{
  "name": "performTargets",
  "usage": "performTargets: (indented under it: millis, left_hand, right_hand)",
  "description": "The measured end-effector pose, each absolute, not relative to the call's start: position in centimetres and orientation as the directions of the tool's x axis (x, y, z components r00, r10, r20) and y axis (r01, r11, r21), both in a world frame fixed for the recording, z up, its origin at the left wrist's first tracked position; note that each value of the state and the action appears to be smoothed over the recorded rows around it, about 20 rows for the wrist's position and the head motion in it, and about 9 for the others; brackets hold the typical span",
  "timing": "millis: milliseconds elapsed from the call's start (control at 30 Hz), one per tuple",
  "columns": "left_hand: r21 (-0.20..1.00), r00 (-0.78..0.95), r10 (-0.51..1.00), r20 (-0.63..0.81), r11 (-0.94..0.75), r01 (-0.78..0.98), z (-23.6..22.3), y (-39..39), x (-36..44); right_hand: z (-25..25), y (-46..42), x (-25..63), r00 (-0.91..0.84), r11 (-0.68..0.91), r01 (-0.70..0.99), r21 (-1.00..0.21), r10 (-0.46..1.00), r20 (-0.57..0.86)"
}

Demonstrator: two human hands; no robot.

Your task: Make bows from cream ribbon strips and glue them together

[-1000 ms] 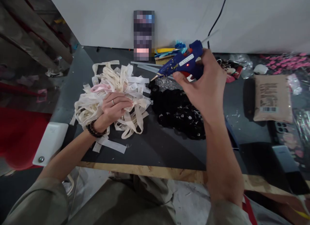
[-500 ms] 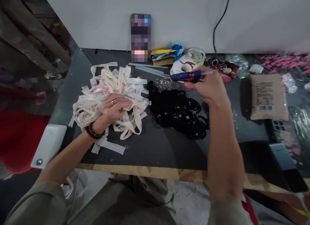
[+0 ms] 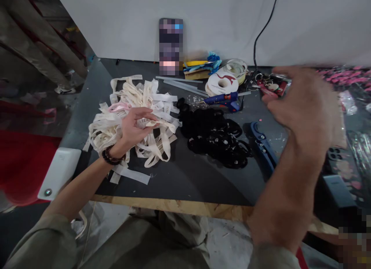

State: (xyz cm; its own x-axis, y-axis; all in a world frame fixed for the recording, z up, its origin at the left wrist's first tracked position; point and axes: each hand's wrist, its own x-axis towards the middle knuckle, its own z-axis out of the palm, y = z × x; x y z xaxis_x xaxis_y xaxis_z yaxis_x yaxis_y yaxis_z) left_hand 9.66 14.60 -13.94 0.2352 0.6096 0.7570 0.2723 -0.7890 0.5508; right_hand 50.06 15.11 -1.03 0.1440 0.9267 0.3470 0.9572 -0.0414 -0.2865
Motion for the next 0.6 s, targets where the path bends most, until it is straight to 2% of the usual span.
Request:
performTargets:
  millis: [33,67,133,200,267,300,400,600]
  left_hand:
    - [0.626,0.226,0.667,0.71,-0.745,0.23,-14.0,14.5,9.7]
    - [0.692,0.218,0.715,0.664,-0.698,0.185,-13.9,14.4,9.7]
    - [0.791,0.222,0.787,0.575,-0.604,0.094,-13.6,14.2,9.8]
    - [0.864,0.271,0.835,0.479,-0.503,0.024,-13.1,14.0,9.9]
    - [0.916,0.336,0.861,0.382,-0.402,-0.012,-12.7,13.8,9.9]
    - [0.933,0.363,0.867,0.342,-0.36,-0.018,-12.5,13.8,10.0]
    - [0.958,0.414,0.869,0.272,-0.283,-0.036,-12.3,13.7,10.1]
    - [0.963,0.406,0.875,0.264,-0.259,-0.067,-12.3,13.8,10.2]
  right_hand:
    - [-0.1,14.4,48.6,0.202,-0.053,0.939,-0.339,0.885,0.42]
    - [0.6,13.9,46.8,0.202,0.003,0.909,-0.416,0.87,0.449]
    - [1.3,13.2,42.6,0.097,0.174,0.778,-0.603,0.916,0.389]
    - [0.9,12.9,38.7,-0.099,0.288,0.63,-0.721,0.951,0.293]
    - [-0.2,12.9,35.7,-0.272,0.314,0.559,-0.768,0.944,0.188]
    - [-0.9,12.9,34.8,-0.3,0.315,0.542,-0.779,0.939,0.17]
    - [-2.9,12.9,33.4,-0.338,0.285,0.51,-0.811,0.934,0.115]
    - [-4.6,13.2,33.3,-0.401,0.232,0.471,-0.851,0.916,0.028]
